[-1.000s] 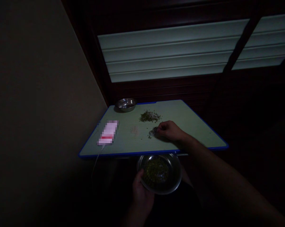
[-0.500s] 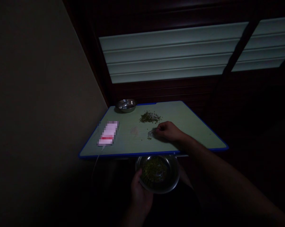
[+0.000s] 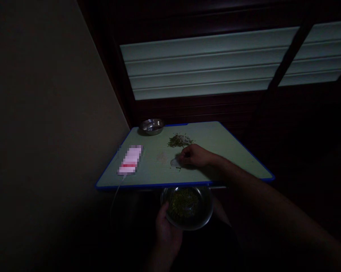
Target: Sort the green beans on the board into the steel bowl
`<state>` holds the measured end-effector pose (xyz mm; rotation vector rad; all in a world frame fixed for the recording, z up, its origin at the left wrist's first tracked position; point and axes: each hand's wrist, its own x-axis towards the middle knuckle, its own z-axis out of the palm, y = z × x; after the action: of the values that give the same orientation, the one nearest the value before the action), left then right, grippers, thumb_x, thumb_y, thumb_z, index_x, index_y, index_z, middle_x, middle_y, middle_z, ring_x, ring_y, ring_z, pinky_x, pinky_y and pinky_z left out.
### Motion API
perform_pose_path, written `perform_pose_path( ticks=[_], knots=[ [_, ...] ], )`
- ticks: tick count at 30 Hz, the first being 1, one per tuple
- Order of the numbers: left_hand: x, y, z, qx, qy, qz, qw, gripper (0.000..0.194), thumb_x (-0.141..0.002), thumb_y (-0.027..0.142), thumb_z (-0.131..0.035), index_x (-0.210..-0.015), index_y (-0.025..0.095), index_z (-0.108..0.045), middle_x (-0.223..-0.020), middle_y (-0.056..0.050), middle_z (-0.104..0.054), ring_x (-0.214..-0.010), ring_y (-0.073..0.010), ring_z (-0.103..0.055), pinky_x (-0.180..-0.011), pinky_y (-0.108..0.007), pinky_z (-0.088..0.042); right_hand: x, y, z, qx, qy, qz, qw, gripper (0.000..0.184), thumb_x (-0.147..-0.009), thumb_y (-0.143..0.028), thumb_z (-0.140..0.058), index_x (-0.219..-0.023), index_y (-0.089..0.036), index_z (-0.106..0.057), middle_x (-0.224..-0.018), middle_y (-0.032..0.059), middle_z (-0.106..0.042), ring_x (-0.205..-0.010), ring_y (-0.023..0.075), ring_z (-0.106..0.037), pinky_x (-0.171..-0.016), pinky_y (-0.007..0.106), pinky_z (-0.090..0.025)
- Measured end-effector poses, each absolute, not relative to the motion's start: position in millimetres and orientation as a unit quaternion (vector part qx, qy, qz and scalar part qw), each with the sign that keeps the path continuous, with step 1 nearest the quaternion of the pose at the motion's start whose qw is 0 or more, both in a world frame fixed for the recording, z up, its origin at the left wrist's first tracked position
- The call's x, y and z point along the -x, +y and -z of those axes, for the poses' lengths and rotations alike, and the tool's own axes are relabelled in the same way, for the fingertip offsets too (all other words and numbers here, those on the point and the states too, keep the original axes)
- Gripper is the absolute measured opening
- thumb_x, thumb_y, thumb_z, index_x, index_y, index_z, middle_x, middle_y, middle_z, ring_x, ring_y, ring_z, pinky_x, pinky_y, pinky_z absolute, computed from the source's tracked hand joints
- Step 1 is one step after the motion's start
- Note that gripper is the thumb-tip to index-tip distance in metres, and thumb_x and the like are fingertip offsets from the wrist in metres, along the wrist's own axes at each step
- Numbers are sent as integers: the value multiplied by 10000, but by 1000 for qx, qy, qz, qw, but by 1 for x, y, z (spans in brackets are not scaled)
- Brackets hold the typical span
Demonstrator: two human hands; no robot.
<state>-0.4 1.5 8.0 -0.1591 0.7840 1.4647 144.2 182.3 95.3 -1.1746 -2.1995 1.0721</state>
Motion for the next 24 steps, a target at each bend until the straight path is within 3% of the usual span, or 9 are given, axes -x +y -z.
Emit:
perform_pose_path(
  ticks=[12,24],
  knots=[
    [-1,-1,-16,90,342,-664,659,233,-852,219,-544,-958,200,-751,-879,-60,-787,-854,-228,-718,-910,-426,-523,-131,175,-116,374,-831,-400,102,147,-638,-159,-641,-766,-134,-711,-656,-7,-639,-586,98,-523,-590,224,-397],
    [-2,2,-9,76,338,-656,670,234,-841,234,-554,-952,169,-750,-892,-85,-784,-882,-256,-718,-945,-451,-504,-140,156,-104,344,-813,-460,99,126,-684,-163,-608,-784,-131,-676,-648,-24,-594,-571,83,-478,-577,213,-395]
  ],
)
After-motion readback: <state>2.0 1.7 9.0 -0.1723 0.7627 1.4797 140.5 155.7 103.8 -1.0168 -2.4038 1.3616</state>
